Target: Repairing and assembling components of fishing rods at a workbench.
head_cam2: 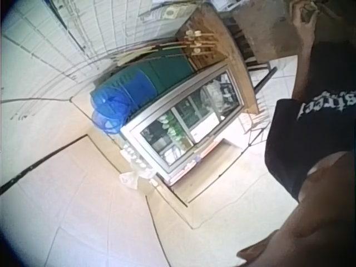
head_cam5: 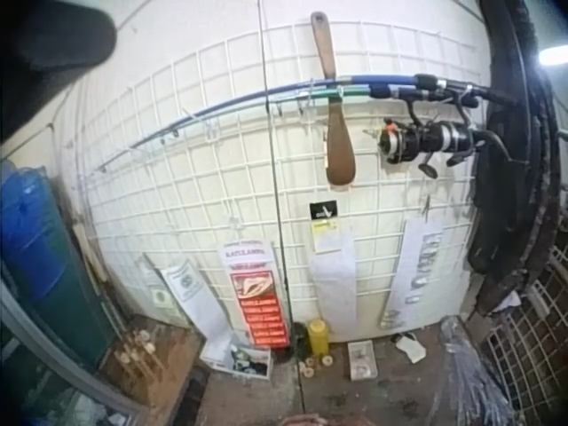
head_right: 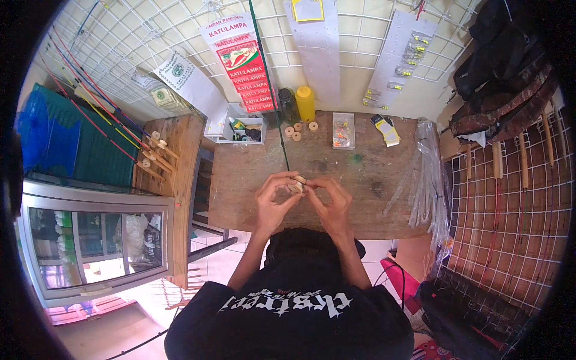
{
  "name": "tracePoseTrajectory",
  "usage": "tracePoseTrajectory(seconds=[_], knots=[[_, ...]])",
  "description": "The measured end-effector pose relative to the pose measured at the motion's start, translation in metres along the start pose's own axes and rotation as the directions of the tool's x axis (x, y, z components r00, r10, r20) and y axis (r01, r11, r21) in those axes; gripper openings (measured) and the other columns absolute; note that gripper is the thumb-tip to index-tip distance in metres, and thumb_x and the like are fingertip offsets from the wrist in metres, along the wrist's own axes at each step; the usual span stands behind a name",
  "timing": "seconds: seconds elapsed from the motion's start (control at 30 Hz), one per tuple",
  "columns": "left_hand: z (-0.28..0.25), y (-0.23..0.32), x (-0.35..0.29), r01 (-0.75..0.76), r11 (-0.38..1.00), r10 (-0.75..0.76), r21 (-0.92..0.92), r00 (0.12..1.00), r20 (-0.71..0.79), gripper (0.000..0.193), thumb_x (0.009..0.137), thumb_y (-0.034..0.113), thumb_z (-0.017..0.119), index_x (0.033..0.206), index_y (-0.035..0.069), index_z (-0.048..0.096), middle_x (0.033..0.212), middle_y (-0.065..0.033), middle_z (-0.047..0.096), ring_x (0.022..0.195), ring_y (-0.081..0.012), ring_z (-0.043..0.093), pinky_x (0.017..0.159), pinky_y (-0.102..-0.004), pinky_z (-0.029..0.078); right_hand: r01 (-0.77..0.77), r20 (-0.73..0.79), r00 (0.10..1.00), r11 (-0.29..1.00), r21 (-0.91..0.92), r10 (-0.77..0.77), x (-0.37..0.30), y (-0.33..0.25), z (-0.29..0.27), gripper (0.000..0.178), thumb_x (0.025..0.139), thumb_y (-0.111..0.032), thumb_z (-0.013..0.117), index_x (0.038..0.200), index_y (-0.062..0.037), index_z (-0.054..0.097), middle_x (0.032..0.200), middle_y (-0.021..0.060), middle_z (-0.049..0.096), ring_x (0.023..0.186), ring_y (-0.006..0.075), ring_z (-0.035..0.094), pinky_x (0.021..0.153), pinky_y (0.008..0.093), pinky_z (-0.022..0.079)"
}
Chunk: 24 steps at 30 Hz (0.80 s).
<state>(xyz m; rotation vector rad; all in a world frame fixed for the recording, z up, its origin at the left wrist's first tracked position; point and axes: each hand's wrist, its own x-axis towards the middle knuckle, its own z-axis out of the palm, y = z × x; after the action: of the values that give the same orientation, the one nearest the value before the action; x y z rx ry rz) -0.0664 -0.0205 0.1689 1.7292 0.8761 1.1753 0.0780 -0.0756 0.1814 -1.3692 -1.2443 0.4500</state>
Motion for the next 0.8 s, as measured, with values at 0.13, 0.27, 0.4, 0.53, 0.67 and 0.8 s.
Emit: tracePoseTrajectory(seconds=[0.13, 0.27, 0.4, 0.53, 0.67, 0.8], knots=[[-0.002, 0.004, 0.001, -0.017, 1.000, 0.016, 0.016, 0.999, 0.042, 0.032, 0.069, -0.007, 0.075, 0.097, 0.002, 0.063, 0.113, -0.0135, 0.063, 0.096, -0.0174, 0.062, 0.078, -0.0279, 0.049, -0.020, -0.009, 1.000, 1.000, -0.020, 0.020, 0.000, -0.001, 0.000, 0.021, 0.074, 0.004, 0.070, 0.094, 0.0007, 0.065, 0.088, 0.0114, 0.066, 0.079, 0.0195, 0.065, 0.070, 0.0301, 0.051], [-0.001, 0.005, -0.001, 0.005, 1.000, -0.005, 0.008, 0.998, 0.063, 0.032, 0.068, -0.007, 0.075, 0.097, 0.002, 0.063, 0.112, -0.0130, 0.063, 0.097, -0.0180, 0.062, 0.079, -0.0282, 0.049, 0.003, -0.014, 1.000, 0.997, -0.074, -0.004, 0.000, 0.001, 0.000, 0.024, 0.074, 0.005, 0.069, 0.097, -0.0014, 0.067, 0.088, 0.0100, 0.064, 0.075, 0.0176, 0.063, 0.068, 0.0286, 0.051], [0.000, 0.006, 0.000, -0.014, 1.000, 0.012, 0.021, 0.997, 0.072, 0.032, 0.068, -0.006, 0.076, 0.096, 0.002, 0.063, 0.111, -0.0129, 0.063, 0.096, -0.0185, 0.062, 0.078, -0.0278, 0.049, -0.009, -0.008, 1.000, 0.994, -0.108, 0.008, -0.002, 0.003, 0.000, 0.025, 0.073, 0.005, 0.068, 0.097, -0.0026, 0.068, 0.088, 0.0098, 0.063, 0.074, 0.0174, 0.063, 0.067, 0.0285, 0.051], [0.000, 0.008, 0.000, -0.013, 0.999, 0.010, 0.032, 0.997, 0.076, 0.032, 0.068, -0.006, 0.076, 0.096, 0.002, 0.063, 0.110, -0.0128, 0.063, 0.094, -0.0184, 0.062, 0.075, -0.0272, 0.049, -0.020, -0.014, 1.000, 0.994, -0.105, 0.019, -0.002, 0.006, -0.001, 0.020, 0.074, 0.004, 0.067, 0.094, -0.0005, 0.067, 0.086, 0.0103, 0.062, 0.074, 0.0182, 0.062, 0.066, 0.0296, 0.050], [-0.001, 0.005, 0.000, -0.008, 0.999, 0.005, 0.041, 0.997, 0.080, 0.033, 0.067, -0.006, 0.076, 0.096, 0.002, 0.063, 0.110, -0.0127, 0.064, 0.092, -0.0179, 0.063, 0.072, -0.0269, 0.049, -0.073, -0.002, 0.997, 0.993, -0.094, 0.073, 0.001, 0.001, -0.002, 0.014, 0.077, 0.002, 0.065, 0.091, 0.0007, 0.065, 0.083, 0.0107, 0.062, 0.073, 0.0192, 0.061, 0.067, 0.0300, 0.049], [-0.001, 0.004, 0.000, -0.017, 0.998, 0.013, 0.067, 0.998, 0.068, 0.033, 0.067, -0.005, 0.077, 0.096, 0.003, 0.064, 0.109, -0.0119, 0.064, 0.090, -0.0170, 0.063, 0.071, -0.0268, 0.049, -0.160, 0.042, 0.986, 0.987, -0.007, 0.160, -0.001, 0.009, -0.001, 0.013, 0.079, 0.001, 0.062, 0.092, 0.0007, 0.065, 0.081, 0.0098, 0.063, 0.073, 0.0168, 0.060, 0.069, 0.0285, 0.048]])
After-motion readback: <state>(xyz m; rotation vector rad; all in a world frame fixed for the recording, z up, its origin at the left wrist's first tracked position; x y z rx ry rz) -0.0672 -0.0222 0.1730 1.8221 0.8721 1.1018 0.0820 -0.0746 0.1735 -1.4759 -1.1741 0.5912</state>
